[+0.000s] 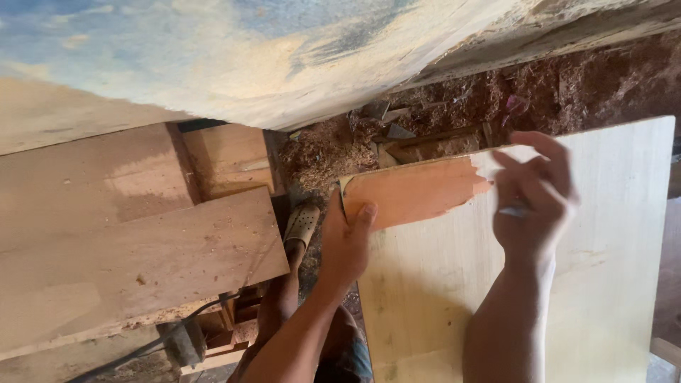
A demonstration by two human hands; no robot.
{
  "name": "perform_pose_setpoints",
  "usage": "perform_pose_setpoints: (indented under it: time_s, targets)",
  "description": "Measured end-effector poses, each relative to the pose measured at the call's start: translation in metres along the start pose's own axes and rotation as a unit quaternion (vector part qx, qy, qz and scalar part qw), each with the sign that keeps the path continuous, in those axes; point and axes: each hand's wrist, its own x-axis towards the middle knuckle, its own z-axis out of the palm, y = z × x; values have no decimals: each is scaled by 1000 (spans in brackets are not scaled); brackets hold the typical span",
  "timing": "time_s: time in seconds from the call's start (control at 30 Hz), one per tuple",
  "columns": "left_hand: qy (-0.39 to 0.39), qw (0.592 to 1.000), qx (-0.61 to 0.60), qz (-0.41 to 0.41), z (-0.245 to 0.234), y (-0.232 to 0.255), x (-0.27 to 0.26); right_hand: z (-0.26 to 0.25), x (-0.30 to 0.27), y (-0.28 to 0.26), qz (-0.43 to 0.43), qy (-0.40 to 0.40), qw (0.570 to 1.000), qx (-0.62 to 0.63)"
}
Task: The person uses a template to mark a pattern onto several wooden boards with a marker, handling the boards one at a time and placing them on a stack.
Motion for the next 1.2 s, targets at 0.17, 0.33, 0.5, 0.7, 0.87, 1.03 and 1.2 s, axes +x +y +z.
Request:
perform_pose_setpoints:
  time_s: [0.17,0.33,0.5,0.7,0.87,1.03,1.2]
  targets:
    - [31,999,30,-10,2,-3,0,20,-1,-16,-114,-12,927,358]
    - [5,999,27,34,0,-3,1,54,6,-31,39,-275,923,265]
    - [7,1000,23,7,0,-10,2,71,29,-58,91,-345,917,178]
    - [27,998,49,29,0,-12,2,73,44,-79,53,-378,916,123]
    - [15,998,7,55,1,-1,1,74,49,-85,37,-387,913,122]
    - [17,999,22,46,1,4,0,79,48,-83,14,-405,909,100]
    - [8,998,31,50,-1,3,1,84,46,-76,-45,-399,910,103]
